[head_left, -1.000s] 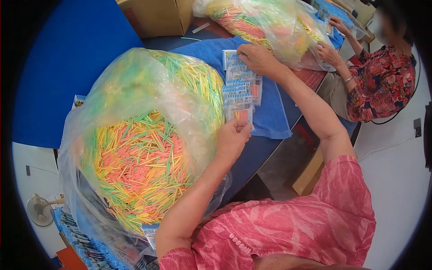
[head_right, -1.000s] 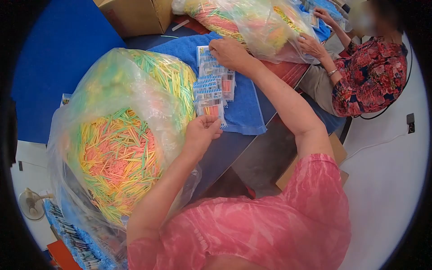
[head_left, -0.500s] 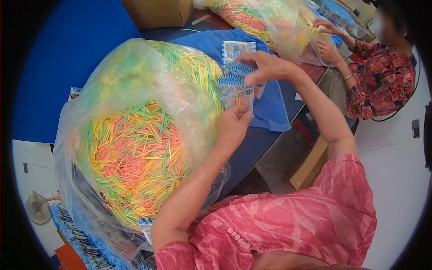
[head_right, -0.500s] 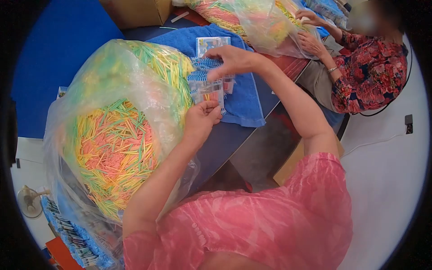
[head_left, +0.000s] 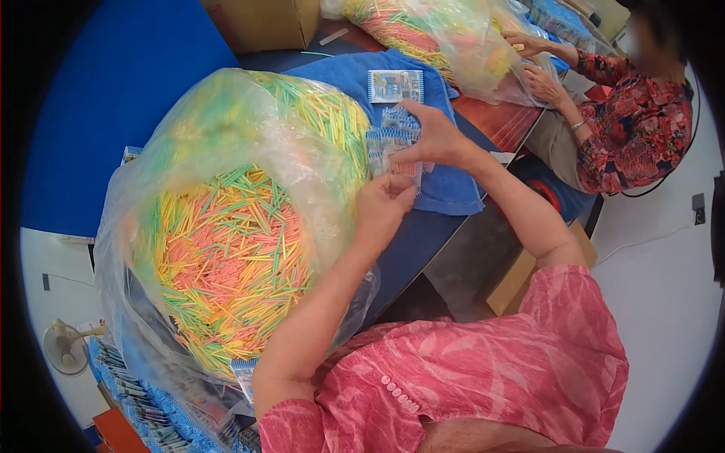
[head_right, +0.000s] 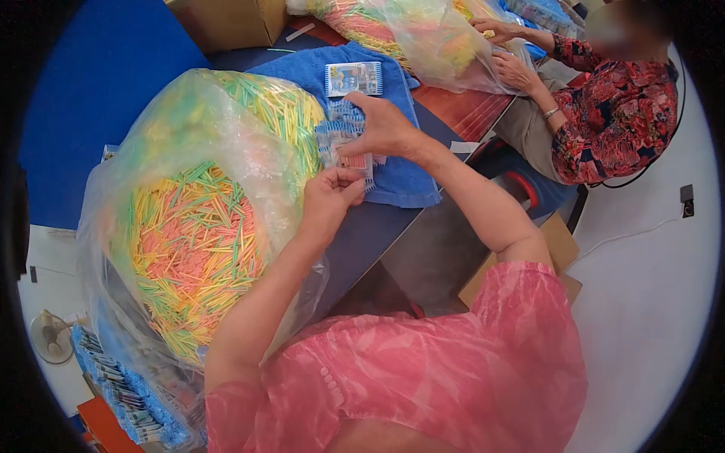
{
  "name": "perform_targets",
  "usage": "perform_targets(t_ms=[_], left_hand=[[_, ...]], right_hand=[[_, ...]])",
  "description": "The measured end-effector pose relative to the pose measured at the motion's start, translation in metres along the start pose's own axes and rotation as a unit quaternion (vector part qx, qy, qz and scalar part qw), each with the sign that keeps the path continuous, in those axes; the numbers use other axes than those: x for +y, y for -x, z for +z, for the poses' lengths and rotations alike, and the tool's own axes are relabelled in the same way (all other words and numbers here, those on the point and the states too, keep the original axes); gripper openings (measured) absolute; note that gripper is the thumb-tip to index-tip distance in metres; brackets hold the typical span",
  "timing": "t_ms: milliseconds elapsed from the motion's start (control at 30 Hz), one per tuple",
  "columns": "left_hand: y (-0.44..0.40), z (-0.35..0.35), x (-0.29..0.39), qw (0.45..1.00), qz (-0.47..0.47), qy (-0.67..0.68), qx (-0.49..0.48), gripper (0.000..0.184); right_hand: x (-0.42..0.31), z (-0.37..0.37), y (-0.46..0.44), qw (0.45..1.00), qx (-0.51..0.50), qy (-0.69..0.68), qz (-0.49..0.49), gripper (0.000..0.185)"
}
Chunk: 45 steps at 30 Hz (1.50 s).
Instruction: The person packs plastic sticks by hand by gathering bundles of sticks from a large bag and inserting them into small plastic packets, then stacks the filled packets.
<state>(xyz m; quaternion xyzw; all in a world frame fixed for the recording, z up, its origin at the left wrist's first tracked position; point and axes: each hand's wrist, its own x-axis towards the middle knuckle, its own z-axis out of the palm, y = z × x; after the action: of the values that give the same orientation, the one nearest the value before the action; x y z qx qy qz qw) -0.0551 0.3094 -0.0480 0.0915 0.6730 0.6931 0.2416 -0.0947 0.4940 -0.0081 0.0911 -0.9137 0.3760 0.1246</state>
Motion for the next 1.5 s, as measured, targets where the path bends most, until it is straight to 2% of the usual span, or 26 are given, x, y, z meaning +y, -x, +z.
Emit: perform_targets(t_ms=[67, 100, 133, 200, 233, 267, 333, 400, 467, 500, 600, 767, 900, 933, 1000, 1033, 1100, 1133, 1200, 1267, 1300, 1333, 1367, 1433, 1500], left_hand=[[0.009, -0.001, -0.001, 0.985, 0.101, -0.138, 0.024, 0.032], [0.010, -0.001, 0.011, 0.985, 0.101, -0.140, 0.021, 0.032], [0.010, -0.001, 0.024, 0.955, 0.199, -0.204, 0.080, 0.045], [0.009, 0.000, 0.048, 0.846, 0.386, -0.313, 0.194, 0.070], [0.004, -0.004, 0.047, 0.843, 0.395, -0.312, 0.190, 0.070], [-0.007, -0.009, 0.045, 0.880, 0.371, -0.265, 0.136, 0.079], [-0.043, -0.005, 0.047, 0.926, 0.341, -0.160, 0.000, 0.098], [-0.052, 0.001, 0.041, 0.954, 0.276, 0.045, -0.109, 0.108], [-0.051, 0.004, 0.036, 0.957, 0.254, 0.062, -0.129, 0.113], [-0.049, 0.005, 0.030, 0.953, 0.261, 0.060, -0.139, 0.113], [-0.047, 0.007, 0.011, 0.935, 0.336, -0.105, -0.034, 0.116], [-0.039, 0.012, 0.015, 0.954, 0.289, -0.060, -0.055, 0.115], [-0.045, 0.002, -0.003, 0.953, 0.292, -0.051, -0.062, 0.112], [-0.045, -0.001, -0.004, 0.959, 0.272, -0.047, -0.067, 0.107], [-0.040, -0.004, -0.005, 0.973, 0.217, -0.039, -0.073, 0.097], [-0.041, -0.003, -0.007, 0.975, 0.206, -0.040, -0.070, 0.097], [-0.047, 0.001, -0.018, 0.982, 0.168, -0.004, -0.088, 0.085], [-0.047, -0.002, -0.021, 0.986, 0.142, 0.010, -0.091, 0.079], [-0.041, 0.001, -0.011, 0.983, 0.168, -0.015, -0.074, 0.065], [-0.042, -0.002, -0.013, 0.986, 0.150, -0.026, -0.072, 0.067], [-0.044, -0.003, -0.013, 0.984, 0.152, -0.028, -0.089, 0.068], [-0.046, -0.004, -0.010, 0.986, 0.145, -0.032, -0.078, 0.068], [-0.045, -0.004, -0.008, 0.983, 0.156, -0.015, -0.092, 0.072], [-0.043, -0.002, -0.006, 0.976, 0.179, 0.021, -0.124, 0.079], [-0.046, 0.002, -0.006, 0.977, 0.184, 0.030, -0.099, 0.084]], right_hand=[[0.000, -0.010, 0.005, 0.999, 0.011, -0.042, 0.016, 0.077], [-0.003, -0.016, 0.006, 0.996, 0.023, -0.085, 0.032, 0.076], [-0.006, -0.022, 0.007, 0.990, 0.036, -0.128, 0.047, 0.074], [-0.021, -0.036, 0.006, 0.987, 0.026, -0.155, 0.039, 0.072], [-0.029, -0.044, 0.006, 0.983, 0.016, -0.179, 0.028, 0.071], [-0.034, -0.055, 0.004, 0.981, 0.016, -0.195, 0.013, 0.069], [-0.041, -0.067, 0.002, 0.990, -0.002, -0.064, -0.127, 0.064], [-0.044, -0.069, 0.001, 0.979, -0.044, -0.058, -0.191, 0.061], [-0.042, -0.067, 0.002, 0.974, -0.093, -0.120, -0.170, 0.059], [-0.042, -0.065, 0.006, 0.975, -0.083, -0.112, -0.172, 0.059], [-0.040, -0.057, 0.016, 0.980, -0.155, 0.020, -0.123, 0.062], [-0.039, -0.062, 0.024, 0.984, -0.121, 0.010, -0.134, 0.073], [-0.022, -0.040, 0.027, 0.985, -0.138, -0.084, -0.062, 0.083], [-0.003, -0.030, 0.029, 0.971, -0.088, -0.202, -0.087, 0.088], [0.024, -0.015, 0.038, 0.893, 0.015, -0.434, -0.121, 0.100], [0.022, -0.017, 0.045, 0.890, 0.013, -0.441, -0.113, 0.100], [0.019, -0.019, 0.064, 0.877, -0.077, -0.472, -0.050, 0.113], [0.023, -0.015, 0.068, 0.839, -0.072, -0.536, -0.057, 0.117], [0.027, -0.016, 0.070, 0.773, -0.046, -0.630, -0.061, 0.121], [0.021, -0.016, 0.077, 0.738, -0.034, -0.672, -0.055, 0.122], [0.021, -0.017, 0.081, 0.839, -0.031, -0.541, -0.037, 0.122], [0.023, -0.019, 0.079, 0.917, -0.027, -0.398, -0.015, 0.122], [0.023, -0.019, 0.078, 0.971, -0.019, -0.236, 0.002, 0.122], [0.017, -0.017, 0.074, 0.966, -0.008, -0.258, 0.012, 0.120], [0.014, -0.015, 0.067, 0.954, 0.012, -0.296, 0.037, 0.117]])
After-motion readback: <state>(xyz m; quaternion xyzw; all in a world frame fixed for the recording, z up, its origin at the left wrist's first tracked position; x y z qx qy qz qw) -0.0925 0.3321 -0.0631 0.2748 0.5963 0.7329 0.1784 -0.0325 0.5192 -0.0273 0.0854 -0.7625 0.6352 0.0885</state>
